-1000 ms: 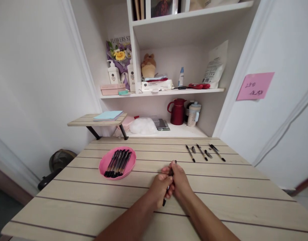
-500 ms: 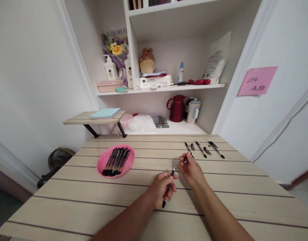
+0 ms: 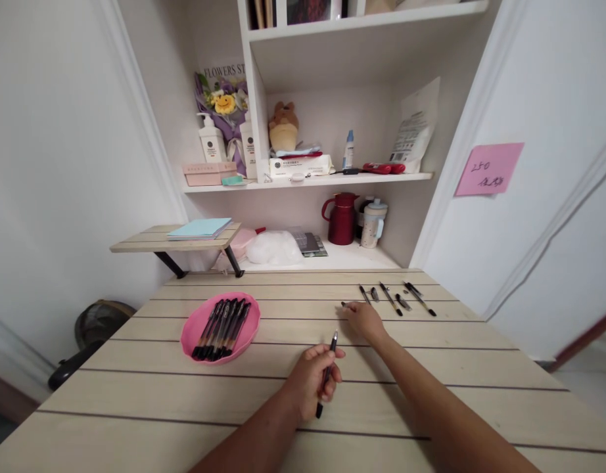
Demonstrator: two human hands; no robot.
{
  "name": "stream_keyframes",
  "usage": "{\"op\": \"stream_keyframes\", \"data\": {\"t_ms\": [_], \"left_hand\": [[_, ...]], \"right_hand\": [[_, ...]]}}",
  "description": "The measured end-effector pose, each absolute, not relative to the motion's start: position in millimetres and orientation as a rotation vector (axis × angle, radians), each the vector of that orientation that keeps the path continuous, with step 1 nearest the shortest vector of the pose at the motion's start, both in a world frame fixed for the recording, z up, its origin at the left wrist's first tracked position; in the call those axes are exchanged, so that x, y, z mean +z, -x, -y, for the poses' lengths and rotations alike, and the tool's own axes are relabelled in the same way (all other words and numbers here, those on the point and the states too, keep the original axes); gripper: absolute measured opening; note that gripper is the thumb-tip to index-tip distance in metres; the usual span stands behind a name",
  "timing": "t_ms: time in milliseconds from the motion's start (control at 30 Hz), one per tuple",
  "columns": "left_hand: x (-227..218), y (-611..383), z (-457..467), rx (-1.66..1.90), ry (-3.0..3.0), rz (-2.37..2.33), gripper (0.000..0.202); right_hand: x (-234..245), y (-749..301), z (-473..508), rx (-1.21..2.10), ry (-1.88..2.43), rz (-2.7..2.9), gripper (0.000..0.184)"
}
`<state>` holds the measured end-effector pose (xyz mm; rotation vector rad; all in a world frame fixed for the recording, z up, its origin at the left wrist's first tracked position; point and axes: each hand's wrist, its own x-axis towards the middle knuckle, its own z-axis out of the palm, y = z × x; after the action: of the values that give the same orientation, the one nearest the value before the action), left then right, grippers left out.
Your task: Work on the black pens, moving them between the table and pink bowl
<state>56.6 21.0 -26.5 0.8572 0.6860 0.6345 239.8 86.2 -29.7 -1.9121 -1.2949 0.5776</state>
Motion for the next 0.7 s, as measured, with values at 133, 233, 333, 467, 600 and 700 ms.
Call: {"op": "stream_keyframes", "data": {"t_ms": [133,233,333,467,600,700], "left_hand": [[-26,-57,-20,0.64,-0.854,-0.671,0.035],[-27,-57,-20,0.647,-0.861,-0.659,0.034],[-28,-58,-20,0.648,-0.857,-0.658,0.034],[-31,-58,-22,0.632,-0.845,-0.658,0.036],[-32,-58,-23,0.664,-0.819,-0.657,0.033],[-33,-58,-23,0.708,-0.811,-0.639,0.032]], "right_hand": [[-22,-261,-110,0.296,2.143,1.42,0.014],[-22,-269,-126,0.157,2.238,1.481,0.018],[-24,-270,-137,0.083,2.282,1.535,0.019],[-25,-271,-142,0.051,2.283,1.573,0.02],[-21,-270,-140,0.078,2.237,1.548,0.021],[-16,-265,-132,0.136,2.155,1.508,0.022]]}}
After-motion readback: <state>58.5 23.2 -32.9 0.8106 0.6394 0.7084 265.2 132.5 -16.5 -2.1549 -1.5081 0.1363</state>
